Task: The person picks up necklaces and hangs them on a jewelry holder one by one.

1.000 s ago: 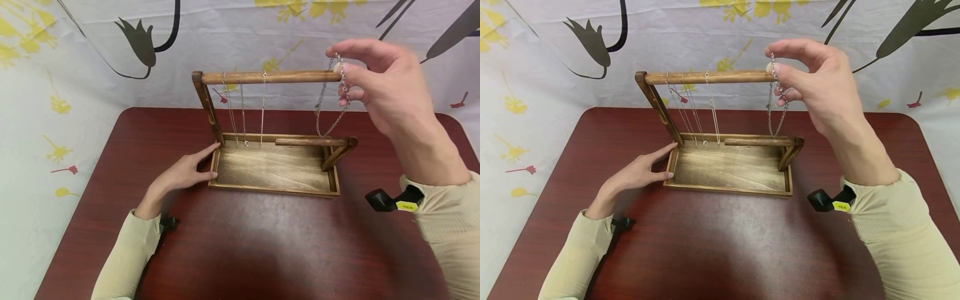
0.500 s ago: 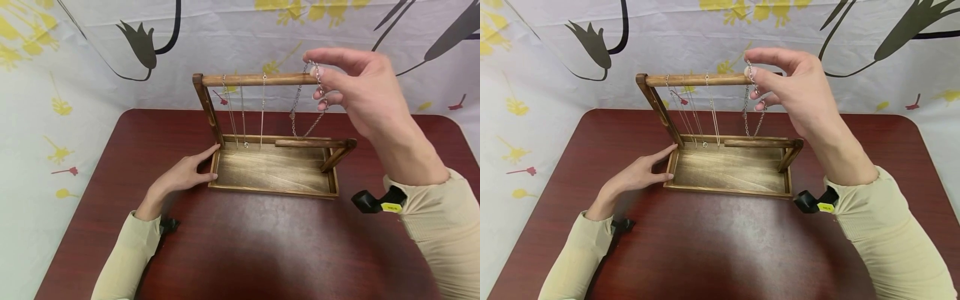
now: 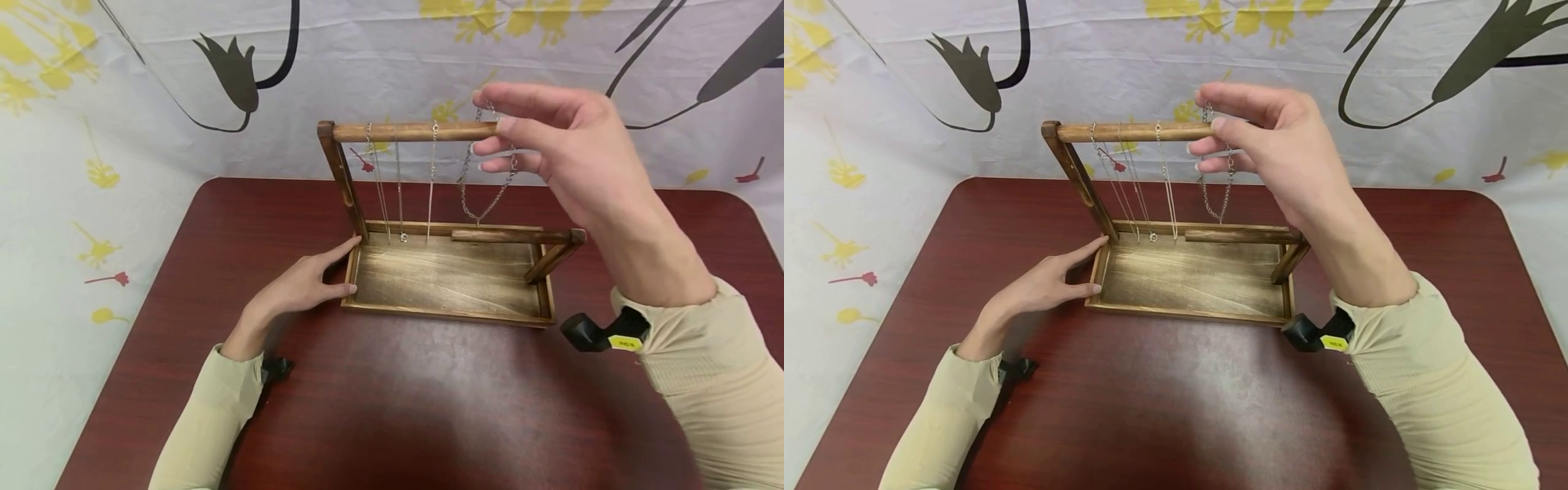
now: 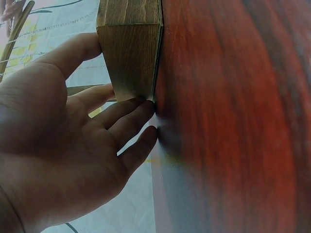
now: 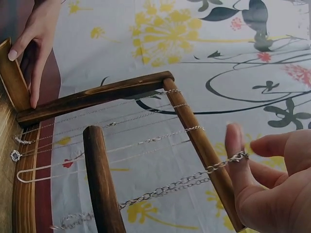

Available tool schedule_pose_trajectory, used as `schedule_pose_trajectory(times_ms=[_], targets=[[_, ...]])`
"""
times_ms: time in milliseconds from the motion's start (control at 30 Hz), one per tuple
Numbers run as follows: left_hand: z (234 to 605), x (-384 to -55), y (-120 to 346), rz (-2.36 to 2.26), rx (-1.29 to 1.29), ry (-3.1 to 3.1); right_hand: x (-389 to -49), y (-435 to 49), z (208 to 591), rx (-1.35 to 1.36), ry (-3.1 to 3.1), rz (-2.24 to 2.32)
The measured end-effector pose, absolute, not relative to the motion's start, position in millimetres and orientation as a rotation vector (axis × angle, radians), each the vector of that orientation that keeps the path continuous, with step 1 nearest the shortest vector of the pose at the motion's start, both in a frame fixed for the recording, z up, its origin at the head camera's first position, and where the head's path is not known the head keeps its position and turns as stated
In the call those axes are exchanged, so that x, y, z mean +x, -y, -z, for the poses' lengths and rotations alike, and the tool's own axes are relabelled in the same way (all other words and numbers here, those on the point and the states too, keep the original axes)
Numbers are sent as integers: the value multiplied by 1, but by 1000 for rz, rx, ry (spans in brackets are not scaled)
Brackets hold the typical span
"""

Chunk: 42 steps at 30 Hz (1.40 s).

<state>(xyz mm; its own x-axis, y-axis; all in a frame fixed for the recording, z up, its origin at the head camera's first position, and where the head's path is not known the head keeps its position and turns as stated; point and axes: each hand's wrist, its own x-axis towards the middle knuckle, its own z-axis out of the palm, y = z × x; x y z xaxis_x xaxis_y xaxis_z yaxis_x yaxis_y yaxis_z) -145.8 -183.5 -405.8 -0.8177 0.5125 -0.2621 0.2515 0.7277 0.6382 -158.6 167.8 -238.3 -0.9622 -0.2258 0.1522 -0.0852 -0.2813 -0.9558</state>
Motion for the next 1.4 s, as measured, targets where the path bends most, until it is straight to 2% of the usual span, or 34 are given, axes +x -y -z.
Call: schedule_pose_trajectory(times_ms=[467,767,1133,1400], targets=[[405,-145,184,-838,586,-2504,-154,-158,237,-419,-2073,2199],[406,-145,184,-838,581,-2502,-154,-154,236,-406,-2520,1918],[406,-145,185,-828,573,-2504,-157,-155,247,-484,-2171,2285],[405,-145,184,-825,577,-2514,-158,-154,249,-421,-2076,2403]])
